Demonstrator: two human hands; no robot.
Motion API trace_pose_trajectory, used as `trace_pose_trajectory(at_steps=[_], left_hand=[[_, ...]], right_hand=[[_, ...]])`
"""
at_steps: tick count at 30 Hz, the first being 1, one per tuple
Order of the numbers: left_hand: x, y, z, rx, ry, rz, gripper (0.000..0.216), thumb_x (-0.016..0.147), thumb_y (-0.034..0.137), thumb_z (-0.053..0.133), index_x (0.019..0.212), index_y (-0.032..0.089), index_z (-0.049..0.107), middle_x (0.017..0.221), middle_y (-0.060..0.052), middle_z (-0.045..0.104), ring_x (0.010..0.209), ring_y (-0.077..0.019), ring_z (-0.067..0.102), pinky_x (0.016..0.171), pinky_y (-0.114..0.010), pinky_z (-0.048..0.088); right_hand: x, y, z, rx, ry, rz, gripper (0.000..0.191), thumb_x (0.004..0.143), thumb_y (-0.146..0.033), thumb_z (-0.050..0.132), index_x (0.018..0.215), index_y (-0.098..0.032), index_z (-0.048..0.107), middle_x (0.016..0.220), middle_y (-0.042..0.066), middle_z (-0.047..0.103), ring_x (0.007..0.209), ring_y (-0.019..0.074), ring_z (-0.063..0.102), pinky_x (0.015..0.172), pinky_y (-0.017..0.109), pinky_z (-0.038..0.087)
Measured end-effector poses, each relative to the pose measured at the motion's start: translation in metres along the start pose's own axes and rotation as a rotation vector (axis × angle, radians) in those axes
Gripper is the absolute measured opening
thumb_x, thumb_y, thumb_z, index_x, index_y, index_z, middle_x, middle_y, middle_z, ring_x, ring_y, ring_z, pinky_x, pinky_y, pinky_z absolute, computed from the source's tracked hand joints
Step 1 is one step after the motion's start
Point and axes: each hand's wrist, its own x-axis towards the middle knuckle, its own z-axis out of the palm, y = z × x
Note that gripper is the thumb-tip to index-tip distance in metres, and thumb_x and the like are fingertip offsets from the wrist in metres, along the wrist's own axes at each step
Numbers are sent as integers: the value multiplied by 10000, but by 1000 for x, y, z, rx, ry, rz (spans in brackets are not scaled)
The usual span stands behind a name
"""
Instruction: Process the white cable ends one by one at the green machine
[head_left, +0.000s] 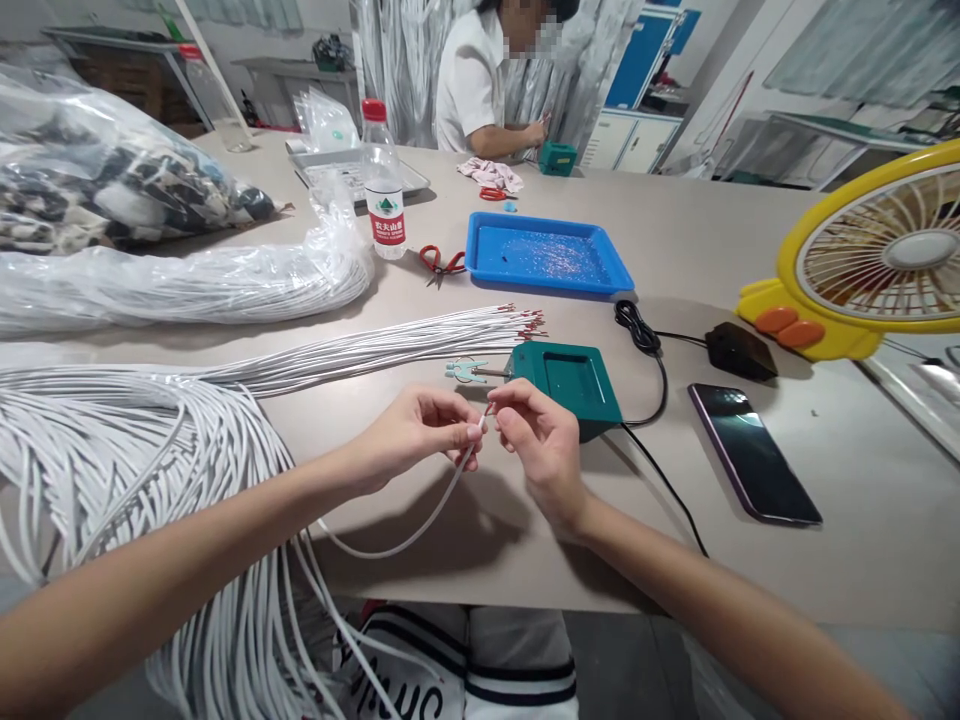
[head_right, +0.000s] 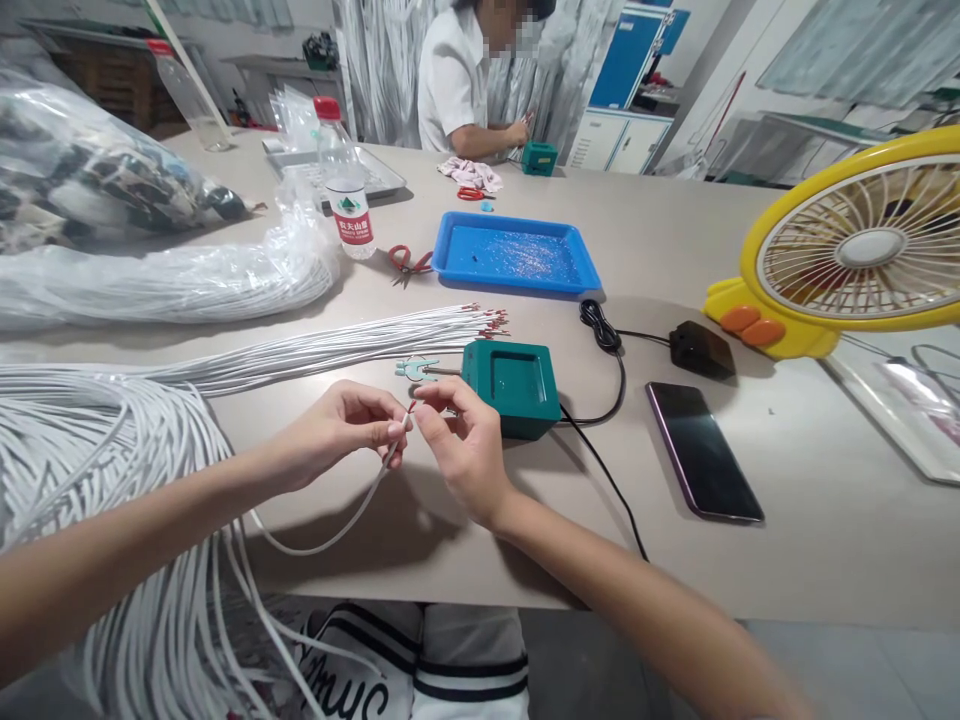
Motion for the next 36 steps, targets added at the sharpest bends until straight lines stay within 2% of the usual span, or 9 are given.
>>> trace_pose_trajectory(at_steps=[7, 11, 21, 30, 34, 36], left_hand=[[0, 0, 1, 27, -10, -9, 235, 711, 300, 764, 727, 83, 675, 622, -40, 650, 582, -120, 620, 583, -221, 465], [0, 1, 2, 26, -7, -17, 252, 687, 311, 779, 692, 86, 665, 615, -35, 639, 572, -126, 617, 576, -229, 461], [1, -1, 0, -25, -55, -5, 177, 742, 262, 736, 725, 96, 679, 635, -29, 644, 576, -115, 616, 582, -224, 456], [0, -1, 0, -59, -66, 9, 162, 758, 244, 726, 734, 94, 668, 653, -28, 655, 587, -110, 621, 592, -221, 459], [1, -2, -2, -58, -31, 18, 178, 744, 266, 739, 743, 101, 671, 650, -22, 647, 584, -113, 618, 587, -225, 448], [1, -2, -3, -61, -14, 22, 182, 736, 273, 746, 751, 108, 671, 655, -16, 645, 583, -114, 618, 589, -229, 446]], right_hand=[[0, -1, 1, 18, -5, -11, 156, 874, -259, 562, 751, -168, 597, 742, -1, 548, 591, 80, 470, 520, 212, 383], [0, -1, 1, 37, -8, -13, 136, 880, -252, 552, 792, -169, 615, 743, -4, 546, 580, 76, 461, 516, 214, 378], [1, -4, 2, 80, -56, 25, 190, 892, -293, 551, 749, -171, 566, 680, -20, 500, 537, 73, 416, 498, 226, 349], [-2, 1, 1, 86, -156, 1, 183, 933, -304, 457, 803, -186, 508, 754, -6, 471, 631, 104, 438, 564, 253, 368], [-3, 4, 0, 61, -115, -20, 220, 936, -305, 418, 766, -188, 492, 746, -2, 466, 641, 116, 436, 572, 261, 381], [-4, 4, 0, 59, -65, -21, 197, 934, -309, 423, 814, -190, 525, 763, 4, 485, 657, 120, 452, 564, 255, 392]])
